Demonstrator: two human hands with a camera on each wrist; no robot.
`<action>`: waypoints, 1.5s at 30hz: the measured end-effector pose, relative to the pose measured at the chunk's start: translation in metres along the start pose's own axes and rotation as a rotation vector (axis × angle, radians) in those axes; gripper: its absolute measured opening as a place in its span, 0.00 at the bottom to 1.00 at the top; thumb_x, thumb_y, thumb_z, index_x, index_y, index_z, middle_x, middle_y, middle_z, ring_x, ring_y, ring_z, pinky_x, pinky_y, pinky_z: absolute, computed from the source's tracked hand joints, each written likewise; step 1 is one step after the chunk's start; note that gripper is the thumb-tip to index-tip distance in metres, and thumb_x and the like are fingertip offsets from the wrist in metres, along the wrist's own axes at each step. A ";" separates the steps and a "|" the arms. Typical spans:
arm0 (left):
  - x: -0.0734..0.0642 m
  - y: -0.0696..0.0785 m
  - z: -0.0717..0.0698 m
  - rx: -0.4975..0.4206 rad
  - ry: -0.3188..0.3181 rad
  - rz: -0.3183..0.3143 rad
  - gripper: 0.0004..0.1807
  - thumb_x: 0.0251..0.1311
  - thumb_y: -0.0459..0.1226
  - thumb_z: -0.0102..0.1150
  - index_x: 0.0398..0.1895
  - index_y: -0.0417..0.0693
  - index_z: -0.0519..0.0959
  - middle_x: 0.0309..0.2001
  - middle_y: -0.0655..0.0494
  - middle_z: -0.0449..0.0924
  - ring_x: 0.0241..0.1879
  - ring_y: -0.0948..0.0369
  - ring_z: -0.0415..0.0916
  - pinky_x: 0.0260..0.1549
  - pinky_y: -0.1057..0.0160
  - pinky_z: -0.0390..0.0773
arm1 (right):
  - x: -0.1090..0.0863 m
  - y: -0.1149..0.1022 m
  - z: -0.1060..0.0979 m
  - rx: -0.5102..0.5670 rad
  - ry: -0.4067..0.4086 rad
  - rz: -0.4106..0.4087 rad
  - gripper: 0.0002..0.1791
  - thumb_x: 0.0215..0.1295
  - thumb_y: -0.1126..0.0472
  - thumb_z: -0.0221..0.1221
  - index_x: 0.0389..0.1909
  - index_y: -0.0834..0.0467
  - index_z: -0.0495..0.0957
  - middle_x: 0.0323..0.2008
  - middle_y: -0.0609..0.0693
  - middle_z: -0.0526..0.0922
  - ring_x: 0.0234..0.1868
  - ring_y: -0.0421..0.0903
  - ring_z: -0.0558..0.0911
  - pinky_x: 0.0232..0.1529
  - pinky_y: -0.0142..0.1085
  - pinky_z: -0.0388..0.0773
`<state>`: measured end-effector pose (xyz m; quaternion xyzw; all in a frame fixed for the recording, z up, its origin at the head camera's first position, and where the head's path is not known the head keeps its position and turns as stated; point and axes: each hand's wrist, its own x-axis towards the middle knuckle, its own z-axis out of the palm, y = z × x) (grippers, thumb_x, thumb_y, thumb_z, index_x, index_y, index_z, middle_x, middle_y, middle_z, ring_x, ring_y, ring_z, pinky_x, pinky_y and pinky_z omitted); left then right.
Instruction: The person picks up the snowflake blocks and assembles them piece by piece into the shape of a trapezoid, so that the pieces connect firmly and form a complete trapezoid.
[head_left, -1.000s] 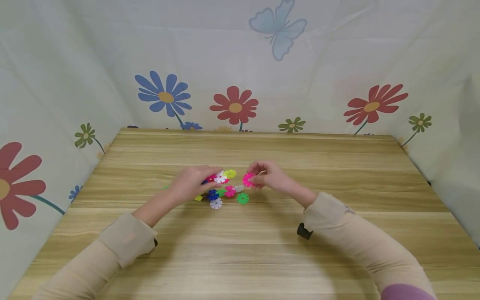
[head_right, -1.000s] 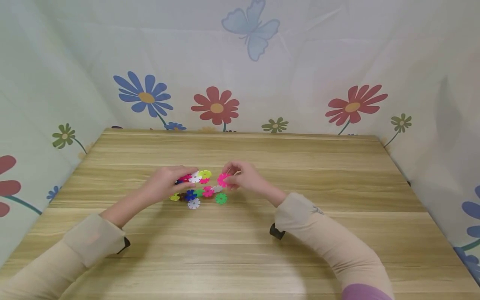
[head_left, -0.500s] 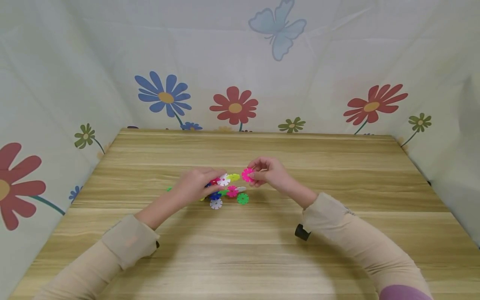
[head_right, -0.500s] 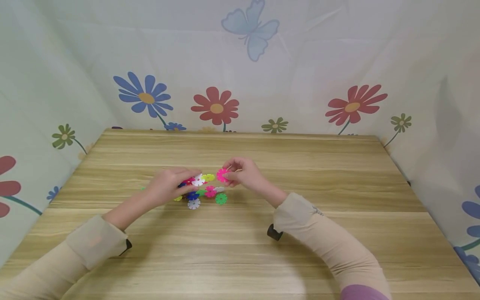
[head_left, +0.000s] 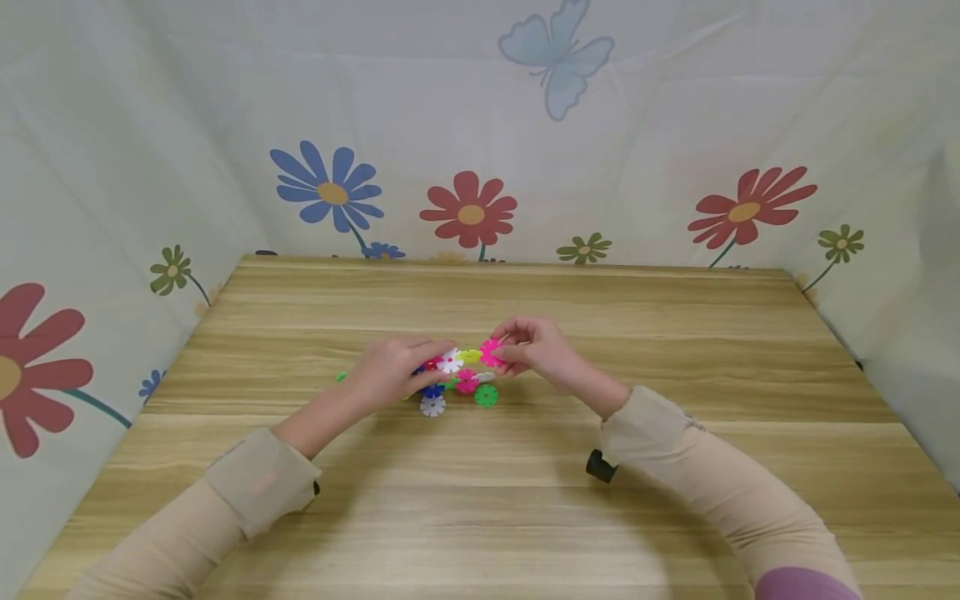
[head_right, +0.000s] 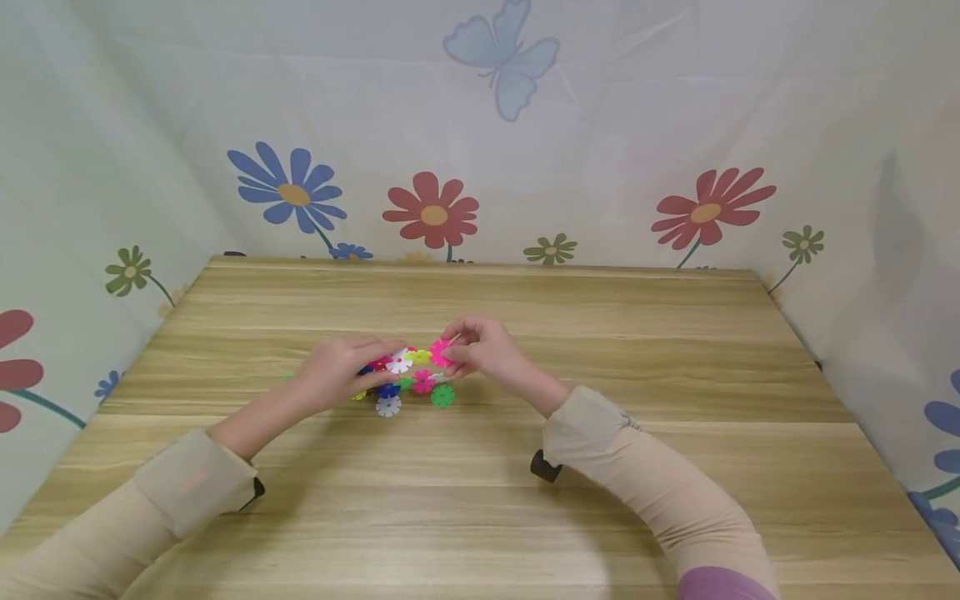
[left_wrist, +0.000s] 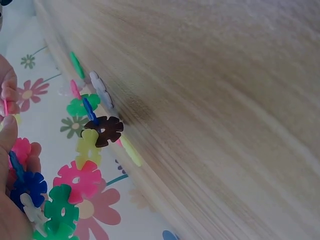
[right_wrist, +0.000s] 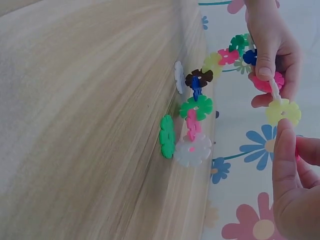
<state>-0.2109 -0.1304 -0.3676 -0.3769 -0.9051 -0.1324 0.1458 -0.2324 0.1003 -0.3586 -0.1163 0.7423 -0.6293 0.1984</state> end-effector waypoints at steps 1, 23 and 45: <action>0.000 0.000 0.000 0.003 0.001 0.003 0.23 0.47 0.46 0.63 0.48 0.50 0.77 0.40 0.53 0.82 0.40 0.59 0.79 0.39 0.59 0.78 | 0.000 0.000 0.000 0.006 0.002 0.006 0.13 0.56 0.72 0.55 0.42 0.71 0.70 0.24 0.51 0.74 0.20 0.42 0.79 0.31 0.44 0.80; -0.001 0.004 0.001 -0.016 -0.025 0.075 0.21 0.50 0.44 0.60 0.48 0.45 0.77 0.41 0.51 0.82 0.40 0.59 0.79 0.38 0.60 0.78 | -0.005 0.001 0.010 0.087 0.033 0.021 0.10 0.56 0.75 0.52 0.40 0.74 0.70 0.20 0.50 0.77 0.17 0.42 0.79 0.21 0.32 0.78; 0.001 0.003 0.006 0.013 0.029 0.077 0.28 0.49 0.45 0.62 0.57 0.55 0.70 0.46 0.53 0.78 0.45 0.58 0.77 0.40 0.60 0.78 | 0.000 0.001 0.012 0.154 0.034 0.024 0.13 0.57 0.74 0.51 0.44 0.74 0.68 0.21 0.48 0.77 0.18 0.40 0.78 0.22 0.28 0.77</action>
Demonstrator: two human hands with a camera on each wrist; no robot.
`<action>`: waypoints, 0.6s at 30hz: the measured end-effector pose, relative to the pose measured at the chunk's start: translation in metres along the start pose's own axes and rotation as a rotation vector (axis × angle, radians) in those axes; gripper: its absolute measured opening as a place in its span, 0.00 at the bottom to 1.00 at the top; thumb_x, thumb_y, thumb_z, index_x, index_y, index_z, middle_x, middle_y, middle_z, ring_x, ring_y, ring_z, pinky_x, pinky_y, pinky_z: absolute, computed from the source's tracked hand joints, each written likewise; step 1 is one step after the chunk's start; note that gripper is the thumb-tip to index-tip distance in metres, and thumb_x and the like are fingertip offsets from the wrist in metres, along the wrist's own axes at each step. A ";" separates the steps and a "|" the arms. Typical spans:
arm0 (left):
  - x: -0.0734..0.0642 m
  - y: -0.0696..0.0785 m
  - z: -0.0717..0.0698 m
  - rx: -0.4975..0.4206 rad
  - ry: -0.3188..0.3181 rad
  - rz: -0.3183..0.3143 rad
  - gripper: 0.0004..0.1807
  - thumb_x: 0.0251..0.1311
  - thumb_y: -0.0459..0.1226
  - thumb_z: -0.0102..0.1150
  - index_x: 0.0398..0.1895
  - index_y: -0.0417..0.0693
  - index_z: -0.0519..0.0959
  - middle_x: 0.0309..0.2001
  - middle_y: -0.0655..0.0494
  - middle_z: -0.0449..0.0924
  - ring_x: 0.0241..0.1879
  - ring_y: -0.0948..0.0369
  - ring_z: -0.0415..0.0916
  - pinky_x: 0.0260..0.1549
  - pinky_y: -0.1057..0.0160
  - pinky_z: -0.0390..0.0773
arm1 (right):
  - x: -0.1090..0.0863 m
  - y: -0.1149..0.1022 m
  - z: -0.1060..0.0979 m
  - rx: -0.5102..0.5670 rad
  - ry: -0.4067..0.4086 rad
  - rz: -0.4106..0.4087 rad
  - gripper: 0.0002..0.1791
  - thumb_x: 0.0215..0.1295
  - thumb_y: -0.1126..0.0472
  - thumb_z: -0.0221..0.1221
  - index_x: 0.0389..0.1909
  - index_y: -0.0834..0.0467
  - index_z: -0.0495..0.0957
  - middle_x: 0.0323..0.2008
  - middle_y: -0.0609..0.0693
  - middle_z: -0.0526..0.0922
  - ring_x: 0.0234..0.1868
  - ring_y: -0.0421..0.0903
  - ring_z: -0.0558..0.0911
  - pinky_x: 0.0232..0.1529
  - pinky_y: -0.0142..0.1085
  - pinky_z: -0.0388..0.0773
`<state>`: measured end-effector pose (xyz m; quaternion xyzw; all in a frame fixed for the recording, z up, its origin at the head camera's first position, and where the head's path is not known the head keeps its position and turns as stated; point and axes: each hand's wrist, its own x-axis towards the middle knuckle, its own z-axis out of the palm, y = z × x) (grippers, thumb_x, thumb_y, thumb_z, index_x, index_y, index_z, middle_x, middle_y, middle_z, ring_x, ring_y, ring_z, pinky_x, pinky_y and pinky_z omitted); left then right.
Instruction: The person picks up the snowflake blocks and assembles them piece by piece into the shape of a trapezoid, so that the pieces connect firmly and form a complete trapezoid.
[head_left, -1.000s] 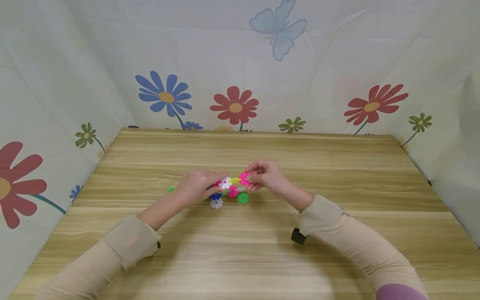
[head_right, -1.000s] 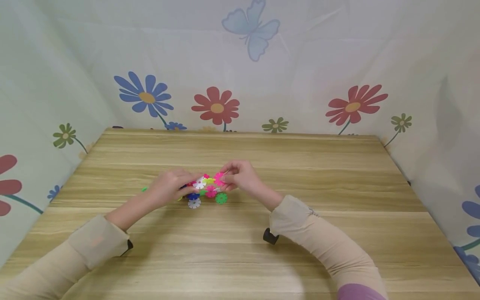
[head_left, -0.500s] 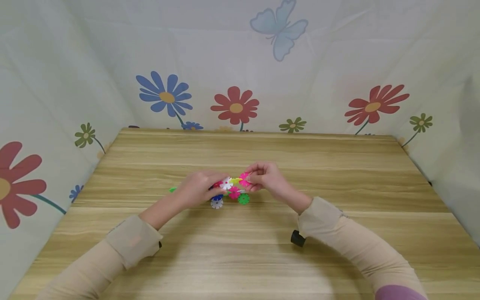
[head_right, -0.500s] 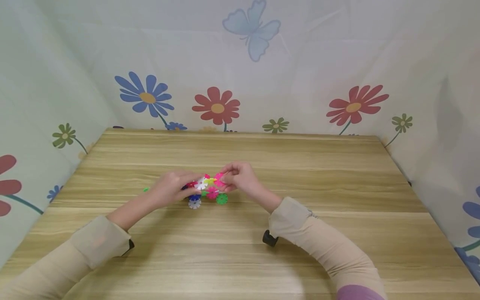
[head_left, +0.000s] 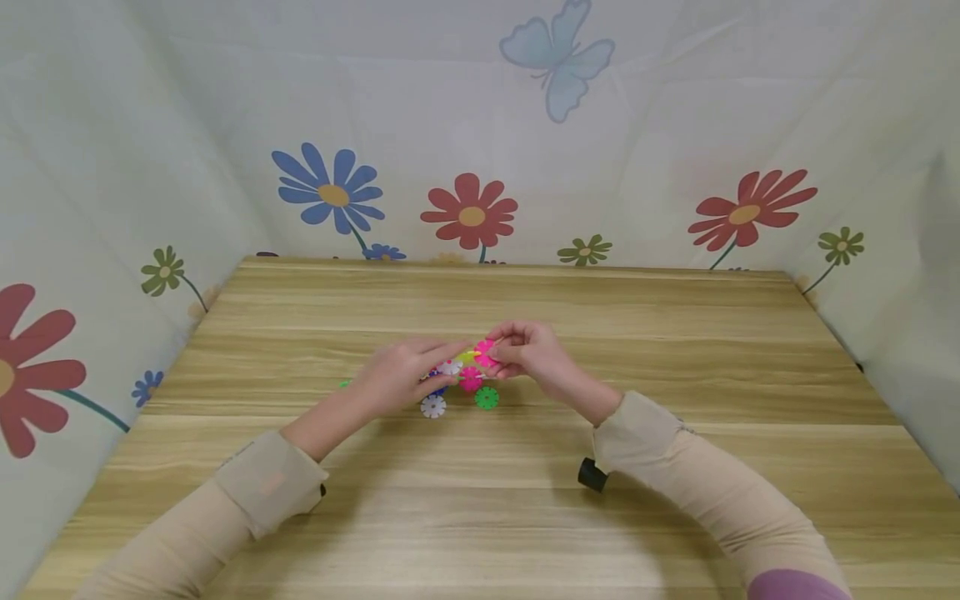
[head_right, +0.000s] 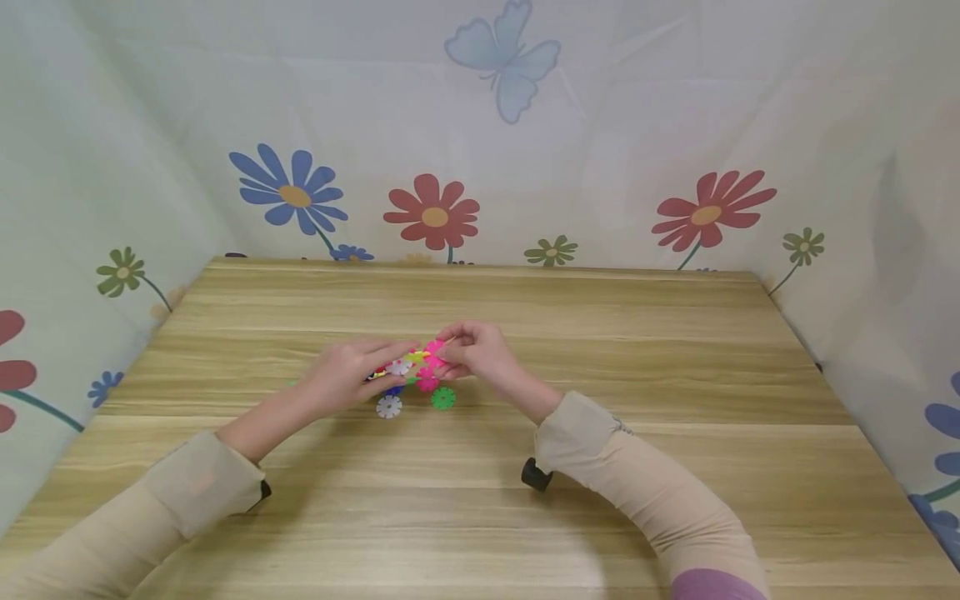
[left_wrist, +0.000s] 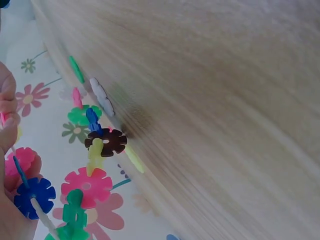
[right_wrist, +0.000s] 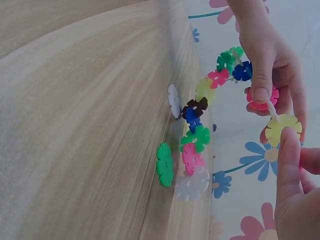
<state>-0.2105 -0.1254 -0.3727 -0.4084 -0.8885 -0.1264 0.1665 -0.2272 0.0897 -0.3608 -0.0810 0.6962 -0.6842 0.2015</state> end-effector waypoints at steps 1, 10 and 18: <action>0.000 0.000 0.000 -0.004 0.005 0.007 0.29 0.49 0.44 0.62 0.57 0.56 0.70 0.46 0.53 0.78 0.45 0.58 0.77 0.40 0.60 0.78 | 0.000 0.000 0.000 -0.004 -0.002 -0.001 0.13 0.58 0.74 0.51 0.44 0.74 0.68 0.21 0.48 0.77 0.19 0.41 0.79 0.22 0.28 0.77; -0.003 0.000 0.002 -0.018 0.014 0.038 0.27 0.50 0.43 0.61 0.57 0.56 0.70 0.46 0.53 0.79 0.45 0.57 0.77 0.40 0.60 0.78 | -0.001 0.003 -0.002 -0.041 -0.035 -0.013 0.13 0.58 0.73 0.51 0.44 0.73 0.68 0.22 0.49 0.78 0.21 0.43 0.81 0.23 0.30 0.78; -0.003 -0.003 0.000 -0.049 0.014 0.004 0.28 0.49 0.42 0.62 0.57 0.56 0.70 0.48 0.52 0.78 0.45 0.56 0.77 0.39 0.61 0.78 | -0.003 0.004 -0.004 -0.035 -0.048 -0.011 0.14 0.59 0.70 0.52 0.45 0.71 0.68 0.22 0.49 0.78 0.20 0.41 0.79 0.24 0.31 0.78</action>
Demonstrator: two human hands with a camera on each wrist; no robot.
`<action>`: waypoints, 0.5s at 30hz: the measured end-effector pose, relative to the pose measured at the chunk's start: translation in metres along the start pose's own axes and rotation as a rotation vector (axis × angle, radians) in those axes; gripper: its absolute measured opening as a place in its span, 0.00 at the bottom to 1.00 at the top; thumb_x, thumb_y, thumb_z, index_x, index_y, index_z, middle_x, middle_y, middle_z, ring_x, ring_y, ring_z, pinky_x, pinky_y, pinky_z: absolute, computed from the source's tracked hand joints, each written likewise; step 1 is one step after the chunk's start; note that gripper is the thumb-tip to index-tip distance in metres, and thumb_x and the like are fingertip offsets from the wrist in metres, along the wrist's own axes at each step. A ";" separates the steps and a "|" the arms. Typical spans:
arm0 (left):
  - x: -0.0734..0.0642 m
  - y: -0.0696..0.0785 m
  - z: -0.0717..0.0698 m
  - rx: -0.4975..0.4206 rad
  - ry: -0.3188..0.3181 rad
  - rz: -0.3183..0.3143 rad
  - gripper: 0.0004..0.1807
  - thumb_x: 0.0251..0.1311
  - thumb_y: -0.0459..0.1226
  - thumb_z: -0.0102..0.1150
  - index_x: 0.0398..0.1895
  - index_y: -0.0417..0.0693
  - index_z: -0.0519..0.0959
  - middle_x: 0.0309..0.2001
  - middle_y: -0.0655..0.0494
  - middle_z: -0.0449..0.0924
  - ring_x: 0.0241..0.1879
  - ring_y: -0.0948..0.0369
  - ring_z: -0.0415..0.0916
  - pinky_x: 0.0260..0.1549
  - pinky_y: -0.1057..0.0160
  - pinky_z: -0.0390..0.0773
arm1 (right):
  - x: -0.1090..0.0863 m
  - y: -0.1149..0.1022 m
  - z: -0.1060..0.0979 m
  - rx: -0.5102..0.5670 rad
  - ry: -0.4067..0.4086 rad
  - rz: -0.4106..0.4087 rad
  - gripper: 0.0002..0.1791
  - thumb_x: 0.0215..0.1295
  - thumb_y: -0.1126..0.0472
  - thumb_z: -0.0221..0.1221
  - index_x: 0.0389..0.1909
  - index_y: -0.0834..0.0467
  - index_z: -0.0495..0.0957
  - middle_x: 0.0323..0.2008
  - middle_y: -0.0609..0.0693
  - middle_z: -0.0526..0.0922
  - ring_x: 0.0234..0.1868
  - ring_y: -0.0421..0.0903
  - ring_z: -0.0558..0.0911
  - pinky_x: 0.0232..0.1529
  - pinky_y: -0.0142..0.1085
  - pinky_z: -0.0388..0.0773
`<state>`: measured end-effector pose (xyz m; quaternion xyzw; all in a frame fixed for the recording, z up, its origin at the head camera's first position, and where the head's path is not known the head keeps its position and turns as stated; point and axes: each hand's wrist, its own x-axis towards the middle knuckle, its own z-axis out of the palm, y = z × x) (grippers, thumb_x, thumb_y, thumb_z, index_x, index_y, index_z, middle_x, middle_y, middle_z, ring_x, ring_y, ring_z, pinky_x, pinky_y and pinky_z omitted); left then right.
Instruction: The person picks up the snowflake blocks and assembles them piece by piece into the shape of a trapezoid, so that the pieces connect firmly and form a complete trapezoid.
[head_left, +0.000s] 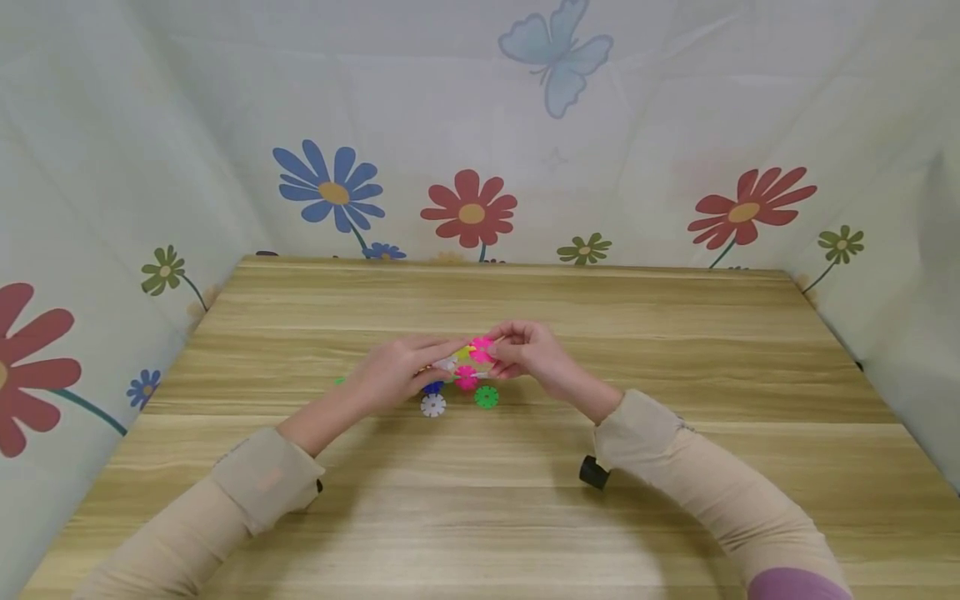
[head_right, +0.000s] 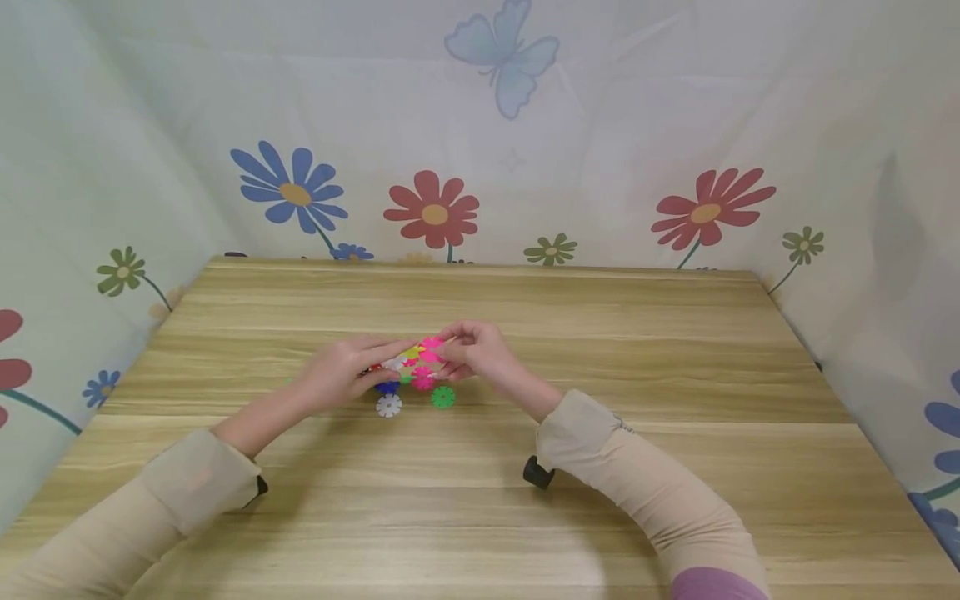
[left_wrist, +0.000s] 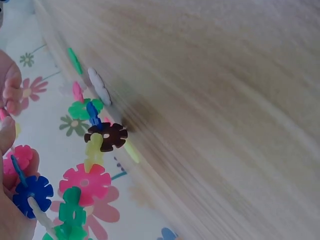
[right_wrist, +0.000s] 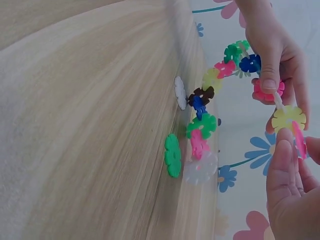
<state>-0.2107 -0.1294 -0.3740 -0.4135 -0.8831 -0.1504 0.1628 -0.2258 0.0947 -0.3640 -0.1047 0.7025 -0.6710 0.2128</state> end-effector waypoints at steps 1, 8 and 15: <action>-0.001 -0.001 -0.001 0.001 0.004 -0.014 0.29 0.48 0.41 0.63 0.57 0.56 0.70 0.48 0.52 0.78 0.44 0.56 0.78 0.38 0.62 0.78 | 0.000 0.000 0.000 0.001 0.003 0.001 0.13 0.59 0.69 0.52 0.44 0.71 0.69 0.22 0.49 0.78 0.20 0.41 0.79 0.24 0.31 0.78; -0.004 -0.015 -0.010 -0.030 0.055 -0.089 0.30 0.48 0.42 0.63 0.58 0.55 0.69 0.44 0.51 0.80 0.31 0.59 0.79 0.30 0.66 0.78 | 0.005 0.005 -0.005 -0.025 0.022 0.021 0.12 0.60 0.67 0.53 0.43 0.68 0.70 0.23 0.46 0.77 0.21 0.41 0.79 0.28 0.35 0.79; -0.008 -0.029 -0.026 0.006 0.086 -0.163 0.31 0.49 0.44 0.61 0.59 0.54 0.67 0.42 0.51 0.81 0.31 0.57 0.80 0.30 0.62 0.78 | 0.014 0.011 -0.006 -0.168 0.030 0.061 0.16 0.59 0.65 0.54 0.47 0.69 0.69 0.33 0.58 0.78 0.26 0.43 0.78 0.32 0.37 0.78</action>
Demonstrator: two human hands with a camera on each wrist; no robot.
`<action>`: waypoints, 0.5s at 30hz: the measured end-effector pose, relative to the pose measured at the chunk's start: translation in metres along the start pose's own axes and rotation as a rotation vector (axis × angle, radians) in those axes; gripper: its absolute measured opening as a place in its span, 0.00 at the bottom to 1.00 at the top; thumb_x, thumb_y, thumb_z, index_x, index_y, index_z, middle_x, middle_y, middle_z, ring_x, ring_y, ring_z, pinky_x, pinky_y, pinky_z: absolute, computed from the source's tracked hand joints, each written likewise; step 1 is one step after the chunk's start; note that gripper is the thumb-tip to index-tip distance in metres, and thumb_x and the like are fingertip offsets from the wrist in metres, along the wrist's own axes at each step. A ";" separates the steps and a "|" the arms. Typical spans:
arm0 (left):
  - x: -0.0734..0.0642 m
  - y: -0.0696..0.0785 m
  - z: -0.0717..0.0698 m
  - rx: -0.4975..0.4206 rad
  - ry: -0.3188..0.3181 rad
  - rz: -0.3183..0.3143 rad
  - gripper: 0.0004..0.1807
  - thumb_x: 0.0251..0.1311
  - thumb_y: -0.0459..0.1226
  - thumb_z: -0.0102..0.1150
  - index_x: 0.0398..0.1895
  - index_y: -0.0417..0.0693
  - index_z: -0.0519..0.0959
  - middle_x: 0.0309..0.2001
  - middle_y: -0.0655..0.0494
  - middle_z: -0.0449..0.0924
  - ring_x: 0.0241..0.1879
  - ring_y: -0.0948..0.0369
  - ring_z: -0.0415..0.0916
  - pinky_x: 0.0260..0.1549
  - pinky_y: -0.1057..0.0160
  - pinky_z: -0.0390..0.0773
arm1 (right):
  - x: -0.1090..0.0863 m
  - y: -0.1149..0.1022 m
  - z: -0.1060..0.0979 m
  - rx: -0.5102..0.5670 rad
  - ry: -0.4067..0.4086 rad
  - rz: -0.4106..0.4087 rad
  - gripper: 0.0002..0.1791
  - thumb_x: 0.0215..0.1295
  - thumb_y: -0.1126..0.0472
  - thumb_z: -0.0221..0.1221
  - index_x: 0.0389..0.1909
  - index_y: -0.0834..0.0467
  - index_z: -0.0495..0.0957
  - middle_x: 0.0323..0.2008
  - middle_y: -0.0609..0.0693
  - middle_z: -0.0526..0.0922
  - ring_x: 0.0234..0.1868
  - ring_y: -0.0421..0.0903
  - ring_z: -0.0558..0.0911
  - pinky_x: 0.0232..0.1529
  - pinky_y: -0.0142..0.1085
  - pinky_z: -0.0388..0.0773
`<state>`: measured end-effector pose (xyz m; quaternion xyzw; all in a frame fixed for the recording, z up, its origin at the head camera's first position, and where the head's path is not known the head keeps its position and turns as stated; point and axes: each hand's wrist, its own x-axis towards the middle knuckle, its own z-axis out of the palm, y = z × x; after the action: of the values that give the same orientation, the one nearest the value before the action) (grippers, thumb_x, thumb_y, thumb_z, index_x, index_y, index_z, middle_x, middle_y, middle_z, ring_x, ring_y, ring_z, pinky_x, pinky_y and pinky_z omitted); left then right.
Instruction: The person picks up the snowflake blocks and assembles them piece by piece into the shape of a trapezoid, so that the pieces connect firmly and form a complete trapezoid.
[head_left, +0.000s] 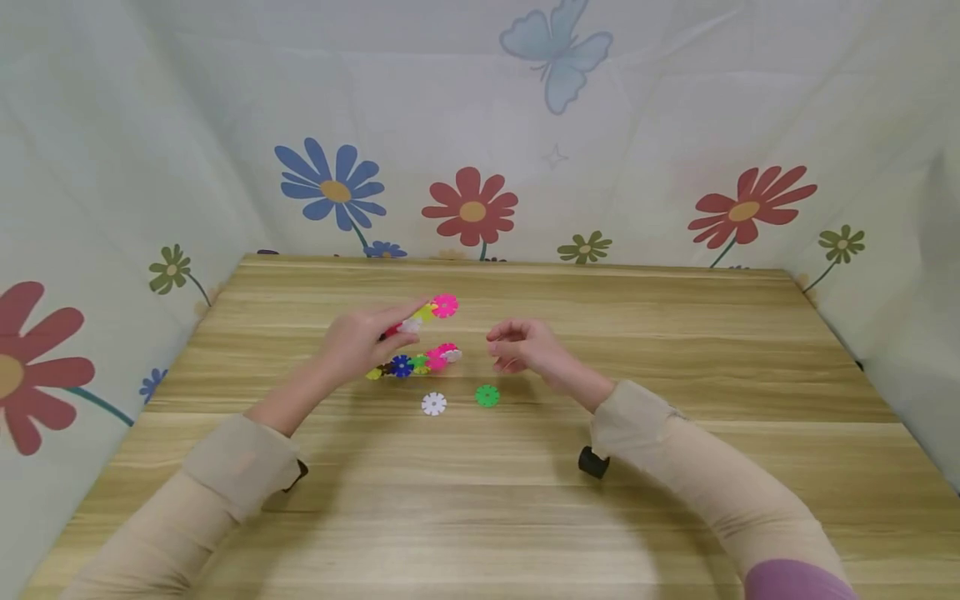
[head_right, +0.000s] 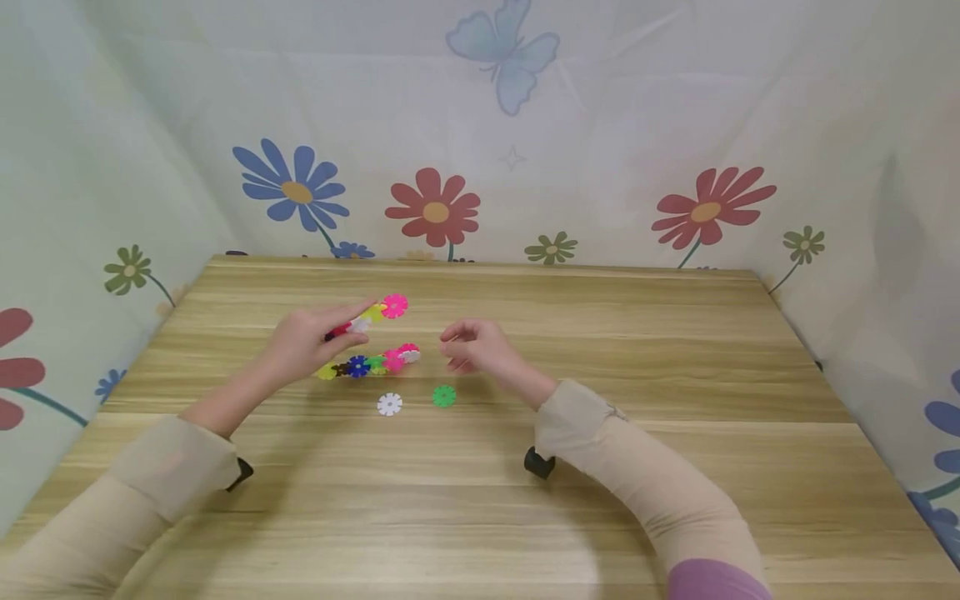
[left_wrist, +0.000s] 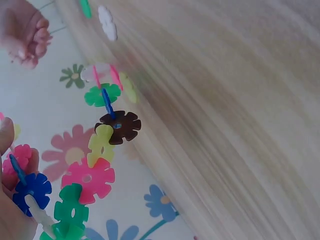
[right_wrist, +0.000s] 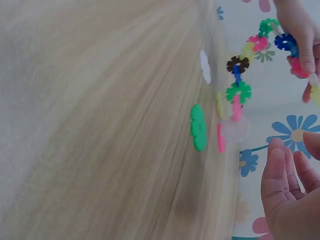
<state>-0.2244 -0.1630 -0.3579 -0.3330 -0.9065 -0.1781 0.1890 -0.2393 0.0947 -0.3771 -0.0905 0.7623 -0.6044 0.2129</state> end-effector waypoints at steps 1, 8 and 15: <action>0.000 -0.002 -0.002 0.004 0.001 -0.016 0.31 0.49 0.44 0.61 0.59 0.54 0.67 0.41 0.50 0.81 0.31 0.57 0.80 0.31 0.62 0.78 | 0.003 0.001 0.000 -0.018 -0.002 0.004 0.17 0.59 0.65 0.54 0.47 0.70 0.69 0.35 0.59 0.77 0.27 0.44 0.78 0.32 0.37 0.78; -0.002 -0.018 -0.012 0.020 0.002 -0.114 0.30 0.51 0.44 0.60 0.59 0.52 0.67 0.48 0.48 0.78 0.38 0.53 0.79 0.37 0.56 0.78 | 0.024 0.014 0.008 -0.288 -0.088 -0.110 0.16 0.56 0.65 0.57 0.44 0.68 0.73 0.37 0.54 0.78 0.36 0.46 0.76 0.37 0.36 0.76; -0.006 -0.033 -0.012 0.014 -0.007 -0.170 0.30 0.51 0.42 0.60 0.60 0.51 0.66 0.51 0.47 0.75 0.40 0.51 0.78 0.41 0.54 0.76 | 0.037 0.022 0.021 -0.714 -0.291 -0.277 0.30 0.57 0.52 0.58 0.59 0.61 0.65 0.65 0.59 0.58 0.66 0.54 0.57 0.65 0.46 0.54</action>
<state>-0.2400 -0.1953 -0.3565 -0.2542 -0.9334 -0.1858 0.1721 -0.2605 0.0669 -0.4097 -0.3452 0.8668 -0.3055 0.1902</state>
